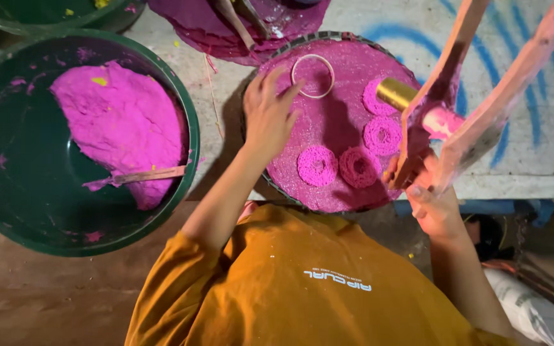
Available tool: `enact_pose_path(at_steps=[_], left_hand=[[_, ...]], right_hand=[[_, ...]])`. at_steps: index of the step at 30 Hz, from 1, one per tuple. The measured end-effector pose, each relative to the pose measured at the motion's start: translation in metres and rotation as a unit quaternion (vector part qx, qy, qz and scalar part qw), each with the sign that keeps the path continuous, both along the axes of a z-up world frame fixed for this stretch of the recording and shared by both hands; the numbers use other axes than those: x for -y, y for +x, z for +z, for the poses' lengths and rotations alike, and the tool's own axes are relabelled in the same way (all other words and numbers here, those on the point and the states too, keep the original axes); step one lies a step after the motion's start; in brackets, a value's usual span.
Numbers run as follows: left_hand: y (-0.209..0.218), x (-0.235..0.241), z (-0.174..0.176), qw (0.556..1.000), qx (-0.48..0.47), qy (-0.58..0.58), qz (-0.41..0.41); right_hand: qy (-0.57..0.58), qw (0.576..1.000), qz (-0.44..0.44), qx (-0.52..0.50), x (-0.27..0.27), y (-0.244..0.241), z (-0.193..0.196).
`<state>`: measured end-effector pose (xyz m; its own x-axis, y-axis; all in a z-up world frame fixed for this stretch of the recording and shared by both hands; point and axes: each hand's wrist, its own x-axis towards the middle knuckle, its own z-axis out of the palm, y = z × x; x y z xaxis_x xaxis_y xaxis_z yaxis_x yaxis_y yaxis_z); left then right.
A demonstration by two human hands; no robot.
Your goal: The person uses a wooden press tool and a small ring mold to form decorative shapes from pink dough, placing them onto a round board.
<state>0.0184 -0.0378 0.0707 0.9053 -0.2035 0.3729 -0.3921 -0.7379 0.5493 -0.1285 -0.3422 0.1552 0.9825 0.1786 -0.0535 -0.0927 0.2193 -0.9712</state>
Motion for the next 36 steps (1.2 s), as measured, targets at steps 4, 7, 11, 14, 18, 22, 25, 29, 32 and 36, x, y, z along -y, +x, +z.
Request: enact_pose_path(at_steps=[4, 7, 11, 14, 18, 22, 25, 29, 32, 36], left_hand=[[0.032, 0.013, 0.013, 0.994, -0.026, 0.100, -0.042], [0.003, -0.003, 0.011, 0.996, -0.033, 0.053, -0.058], [-0.046, -0.025, 0.005, 0.998, -0.007, 0.041, -0.057], [-0.059, -0.030, 0.006, 0.997, -0.003, 0.046, -0.062], [-0.070, -0.030, 0.022, 0.996, -0.020, 0.053, -0.073], [-0.064, -0.037, 0.051, 0.994, -0.078, -0.003, -0.073], [-0.024, -0.039, 0.067, 0.681, -0.297, -0.609, -0.277], [0.004, -0.032, 0.079, 0.383, -0.334, -0.745, -0.431], [0.016, -0.019, 0.080, 0.391, -0.252, -0.761, -0.453], [0.041, -0.003, 0.067, 0.359, -0.184, -0.801, -0.443]], right_hand=[[-0.007, 1.000, -0.001, 0.008, -0.009, 0.002, 0.010], [-0.009, 1.000, -0.006, 0.012, -0.010, -0.005, 0.014], [0.000, 1.000, -0.016, -0.014, -0.008, -0.012, 0.012], [0.000, 1.000, -0.020, -0.023, -0.006, -0.013, 0.006], [-0.049, 0.998, 0.013, -0.022, -0.003, -0.009, -0.001], [0.009, 0.992, 0.118, -0.039, -0.004, 0.008, -0.002], [0.081, 0.952, 0.230, -0.184, -0.013, 0.022, 0.005], [0.051, 0.889, 0.352, -0.290, -0.031, 0.043, 0.033], [-0.031, 0.880, 0.391, -0.268, -0.027, 0.072, 0.056], [-0.238, 0.844, 0.368, -0.309, -0.001, 0.114, 0.066]])
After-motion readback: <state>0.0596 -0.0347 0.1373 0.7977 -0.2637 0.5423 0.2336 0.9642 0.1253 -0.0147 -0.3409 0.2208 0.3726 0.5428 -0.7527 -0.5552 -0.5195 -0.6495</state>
